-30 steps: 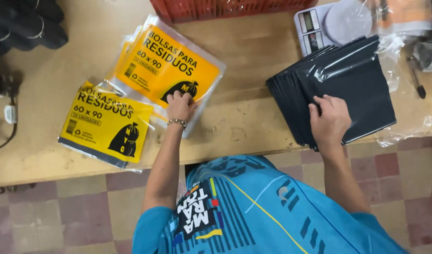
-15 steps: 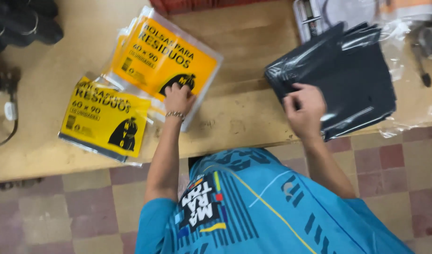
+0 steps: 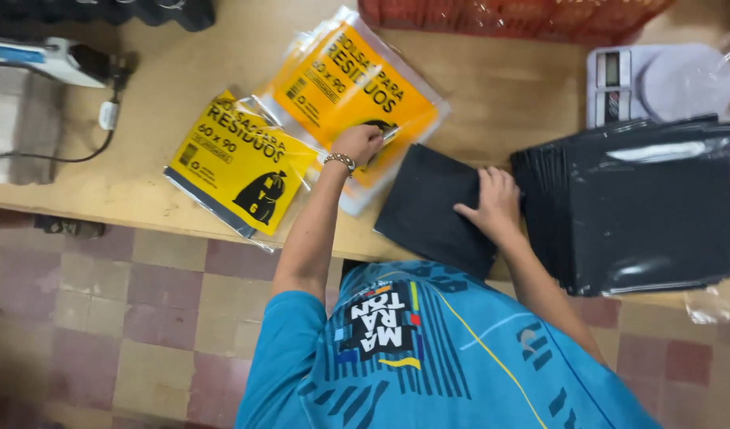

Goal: Folding black plastic bags and inserting them into yellow printed packaging sleeves.

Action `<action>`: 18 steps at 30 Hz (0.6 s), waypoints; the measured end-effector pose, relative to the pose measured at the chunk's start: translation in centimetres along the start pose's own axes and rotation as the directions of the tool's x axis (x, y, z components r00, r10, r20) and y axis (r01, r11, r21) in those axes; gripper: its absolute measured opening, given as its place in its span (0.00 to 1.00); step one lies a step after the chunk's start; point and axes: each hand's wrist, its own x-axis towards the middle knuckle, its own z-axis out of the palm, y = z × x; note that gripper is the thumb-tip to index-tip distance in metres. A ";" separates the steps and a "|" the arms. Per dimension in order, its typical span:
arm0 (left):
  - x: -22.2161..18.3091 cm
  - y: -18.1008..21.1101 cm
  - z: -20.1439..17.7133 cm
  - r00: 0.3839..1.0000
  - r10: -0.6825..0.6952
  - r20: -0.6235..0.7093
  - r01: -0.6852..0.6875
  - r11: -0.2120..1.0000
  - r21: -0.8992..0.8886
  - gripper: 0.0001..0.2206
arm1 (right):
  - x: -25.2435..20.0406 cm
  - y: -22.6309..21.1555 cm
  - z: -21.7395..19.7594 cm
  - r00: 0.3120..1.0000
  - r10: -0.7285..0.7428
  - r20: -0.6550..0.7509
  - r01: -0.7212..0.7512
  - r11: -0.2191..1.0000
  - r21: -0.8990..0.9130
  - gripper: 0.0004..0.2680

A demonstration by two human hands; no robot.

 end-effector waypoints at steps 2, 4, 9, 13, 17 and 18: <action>-0.1 -0.1 -4.2 1.000 0.004 0.015 -0.001 0.981 -0.195 0.13 | 0.2 0.6 -0.5 0.989 0.115 0.097 -0.096 0.978 -0.185 0.36; -1.0 1.1 -9.7 0.995 0.007 -0.099 -0.028 0.976 -0.214 0.12 | 1.5 1.5 -0.2 0.972 0.166 0.166 -0.130 0.969 -0.208 0.34; -6.2 6.8 -19.2 0.843 0.217 -0.492 -0.290 0.954 -0.078 0.12 | 4.6 0.7 -1.8 0.850 0.333 0.408 -0.212 0.925 -0.314 0.30; -6.7 6.9 -14.3 0.767 0.399 -0.502 -0.341 0.917 0.207 0.04 | 5.2 0.1 -2.4 0.821 0.298 0.487 -0.172 0.942 -0.287 0.28; -5.0 3.4 -3.2 0.870 0.391 -0.299 -0.292 0.899 0.327 0.06 | 4.4 0.5 -2.9 0.777 0.254 0.577 -0.167 0.965 -0.200 0.23; -5.4 2.6 -1.2 0.870 0.393 -0.299 -0.295 0.899 0.325 0.06 | 3.8 0.0 -4.6 0.776 0.257 0.576 -0.169 0.965 -0.202 0.23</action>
